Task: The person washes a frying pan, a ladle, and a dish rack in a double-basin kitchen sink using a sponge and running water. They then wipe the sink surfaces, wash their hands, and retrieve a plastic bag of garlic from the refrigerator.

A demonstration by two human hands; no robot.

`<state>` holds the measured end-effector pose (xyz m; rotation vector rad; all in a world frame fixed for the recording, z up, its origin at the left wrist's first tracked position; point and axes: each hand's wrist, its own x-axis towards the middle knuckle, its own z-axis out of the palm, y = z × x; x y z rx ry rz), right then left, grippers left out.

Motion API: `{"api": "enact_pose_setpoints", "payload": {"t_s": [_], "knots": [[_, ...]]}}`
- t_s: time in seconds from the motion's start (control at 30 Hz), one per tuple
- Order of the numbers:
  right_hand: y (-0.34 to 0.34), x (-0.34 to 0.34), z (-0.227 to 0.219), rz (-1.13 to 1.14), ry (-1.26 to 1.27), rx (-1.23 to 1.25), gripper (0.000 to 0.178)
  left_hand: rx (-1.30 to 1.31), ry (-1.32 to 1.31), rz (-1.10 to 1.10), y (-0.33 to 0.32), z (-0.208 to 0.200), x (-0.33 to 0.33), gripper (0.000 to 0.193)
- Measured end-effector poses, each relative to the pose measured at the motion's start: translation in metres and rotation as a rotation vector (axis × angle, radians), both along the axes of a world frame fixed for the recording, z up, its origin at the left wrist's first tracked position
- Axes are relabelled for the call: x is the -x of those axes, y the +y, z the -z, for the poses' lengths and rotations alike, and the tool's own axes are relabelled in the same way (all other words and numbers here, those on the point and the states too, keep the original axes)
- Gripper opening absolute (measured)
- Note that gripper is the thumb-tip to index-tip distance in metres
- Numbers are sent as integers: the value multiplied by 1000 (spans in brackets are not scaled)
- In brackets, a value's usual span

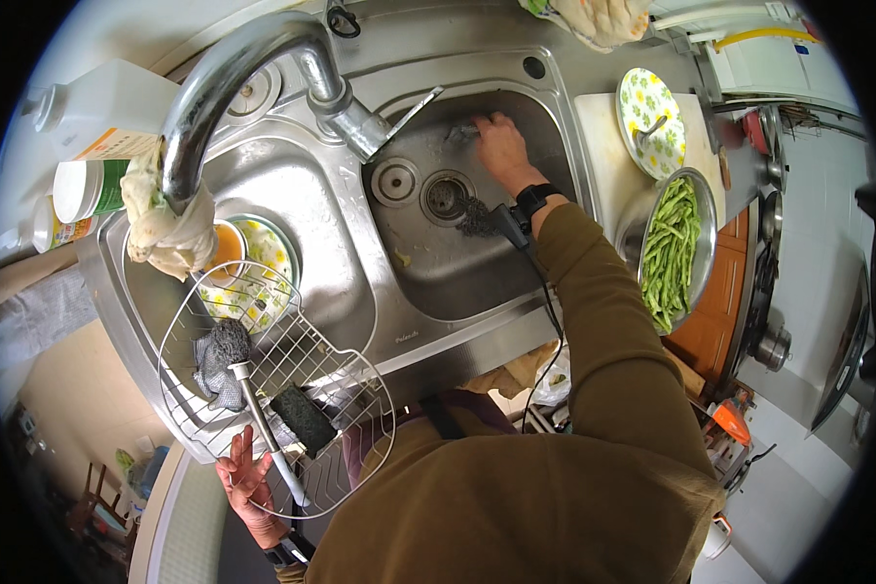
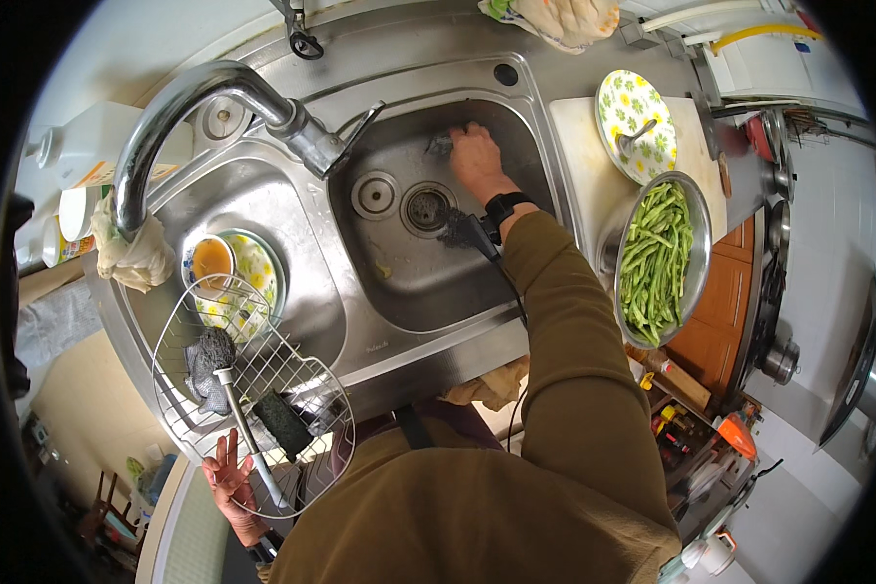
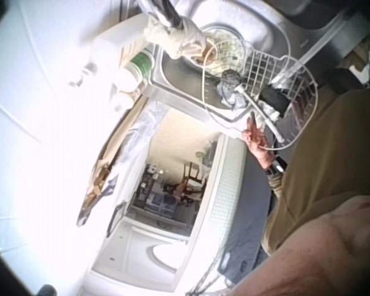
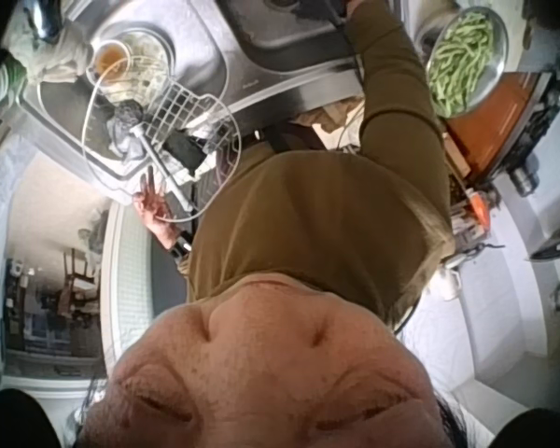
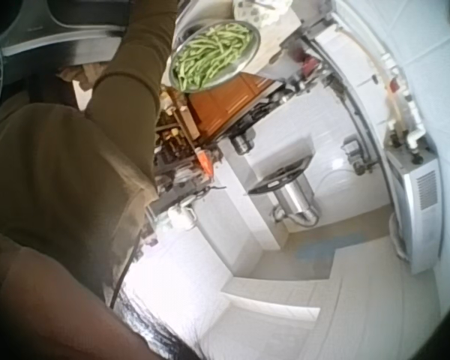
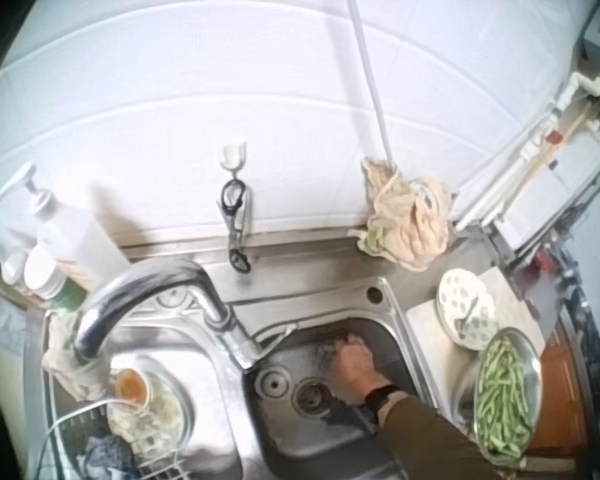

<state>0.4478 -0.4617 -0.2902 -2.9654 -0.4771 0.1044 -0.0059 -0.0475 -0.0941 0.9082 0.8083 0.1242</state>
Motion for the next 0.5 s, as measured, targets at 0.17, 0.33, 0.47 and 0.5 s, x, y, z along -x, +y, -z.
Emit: {"api": "enact_pose_setpoints", "payload": {"t_s": [0.17,0.33,0.47,0.5], "knots": [[-12,-7,28,-352,-133,138,26,3,-18,3,-1,0,0,32],[-28,24,56,-391,196,636,14,-8,-2,-4,-3,-2,-2,32],[-28,85,34,-370,570,623,15,1,-1,-9,-3,-3,-4,32],[-28,93,20,-447,608,575,15,3,0,-8,-3,-3,-4,32]]}}
